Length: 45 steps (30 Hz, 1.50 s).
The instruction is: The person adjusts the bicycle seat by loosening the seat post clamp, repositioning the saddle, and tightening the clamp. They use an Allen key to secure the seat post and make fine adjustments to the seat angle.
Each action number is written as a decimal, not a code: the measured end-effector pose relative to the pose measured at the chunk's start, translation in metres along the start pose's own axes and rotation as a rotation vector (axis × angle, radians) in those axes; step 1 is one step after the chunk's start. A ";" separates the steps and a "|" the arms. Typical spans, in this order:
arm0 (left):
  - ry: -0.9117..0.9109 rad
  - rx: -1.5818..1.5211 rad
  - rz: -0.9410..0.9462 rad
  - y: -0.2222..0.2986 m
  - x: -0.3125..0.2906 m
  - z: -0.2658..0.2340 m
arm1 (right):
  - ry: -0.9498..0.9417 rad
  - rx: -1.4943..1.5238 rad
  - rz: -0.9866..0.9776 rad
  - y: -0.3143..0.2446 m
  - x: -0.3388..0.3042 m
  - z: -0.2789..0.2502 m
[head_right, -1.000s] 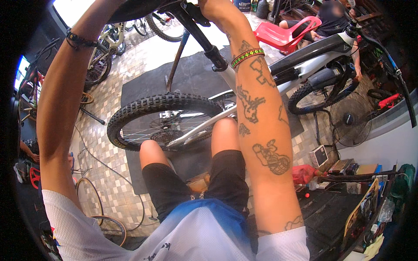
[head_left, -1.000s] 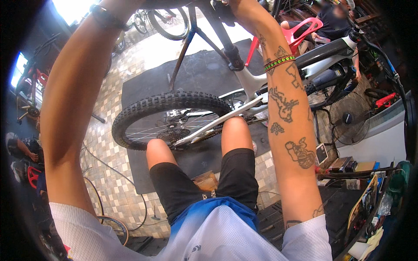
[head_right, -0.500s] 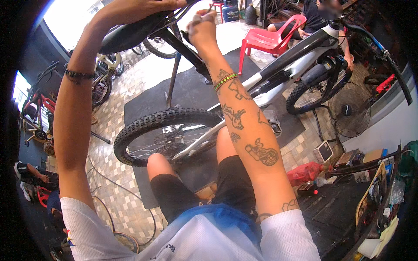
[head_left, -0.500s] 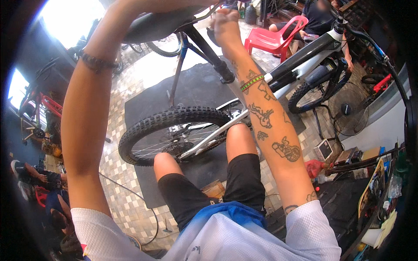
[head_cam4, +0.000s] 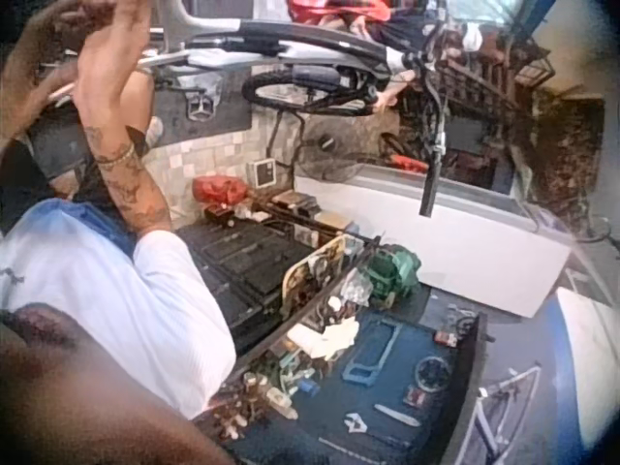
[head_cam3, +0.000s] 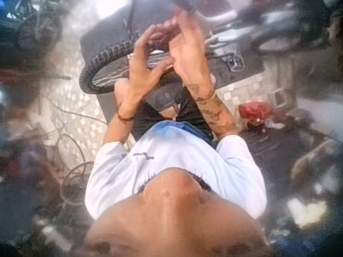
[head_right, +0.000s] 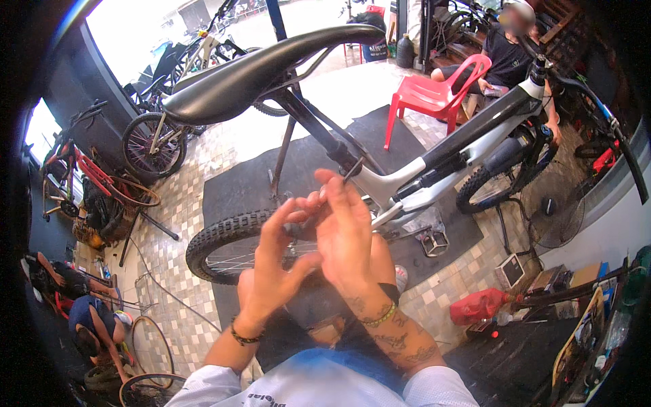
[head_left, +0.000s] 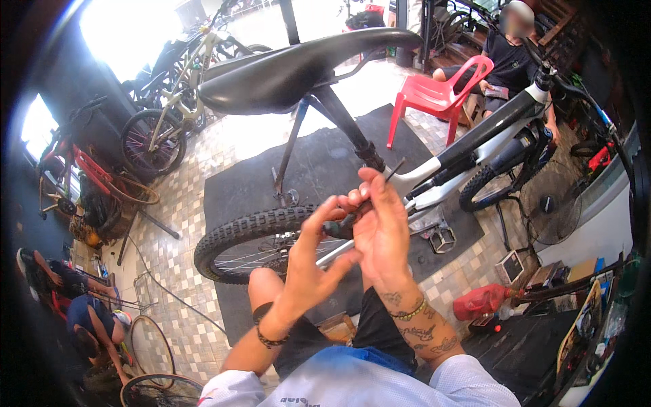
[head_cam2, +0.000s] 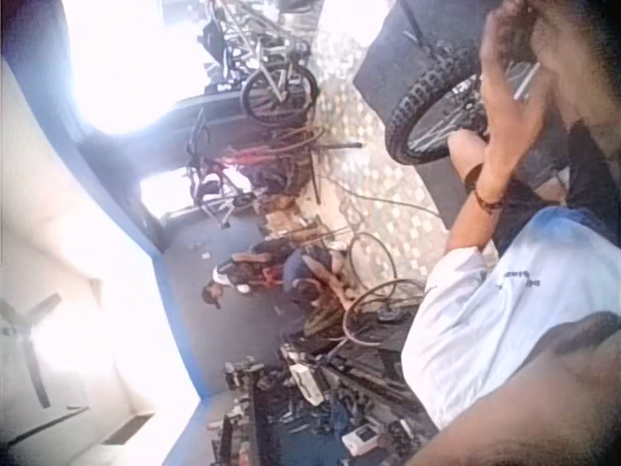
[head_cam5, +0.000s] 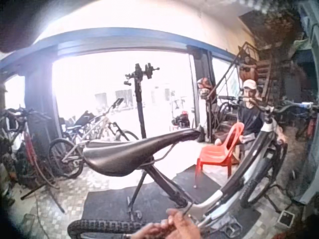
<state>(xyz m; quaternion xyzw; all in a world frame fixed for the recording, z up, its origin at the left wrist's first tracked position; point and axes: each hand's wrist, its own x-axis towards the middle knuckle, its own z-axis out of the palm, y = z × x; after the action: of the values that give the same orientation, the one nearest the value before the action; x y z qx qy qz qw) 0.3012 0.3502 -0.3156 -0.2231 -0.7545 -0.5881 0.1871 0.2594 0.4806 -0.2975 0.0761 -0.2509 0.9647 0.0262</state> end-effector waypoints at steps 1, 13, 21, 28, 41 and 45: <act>0.122 -0.166 -0.137 -0.008 -0.004 0.006 | -0.015 -0.217 -0.093 0.007 -0.005 0.002; 0.336 0.216 0.039 -0.035 0.019 -0.016 | -0.567 -1.200 -0.616 0.017 0.014 0.009; 0.431 -0.543 -0.144 -0.051 0.100 -0.049 | -0.363 -1.091 -0.555 -0.016 0.129 0.024; 0.324 -0.707 -0.147 -0.055 0.128 -0.044 | -0.506 -0.726 -0.244 -0.015 0.151 0.029; 0.037 -0.880 -0.173 -0.091 0.167 -0.075 | -0.375 -0.814 -0.262 -0.007 0.145 0.044; -0.006 -0.839 -0.221 -0.090 0.178 -0.072 | -0.334 -0.824 -0.331 -0.002 0.152 0.038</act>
<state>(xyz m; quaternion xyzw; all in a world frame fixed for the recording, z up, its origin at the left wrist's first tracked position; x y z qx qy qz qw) 0.1046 0.2826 -0.2733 -0.1996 -0.4700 -0.8597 0.0140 0.1149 0.4660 -0.2398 0.2524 -0.5979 0.7423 0.1667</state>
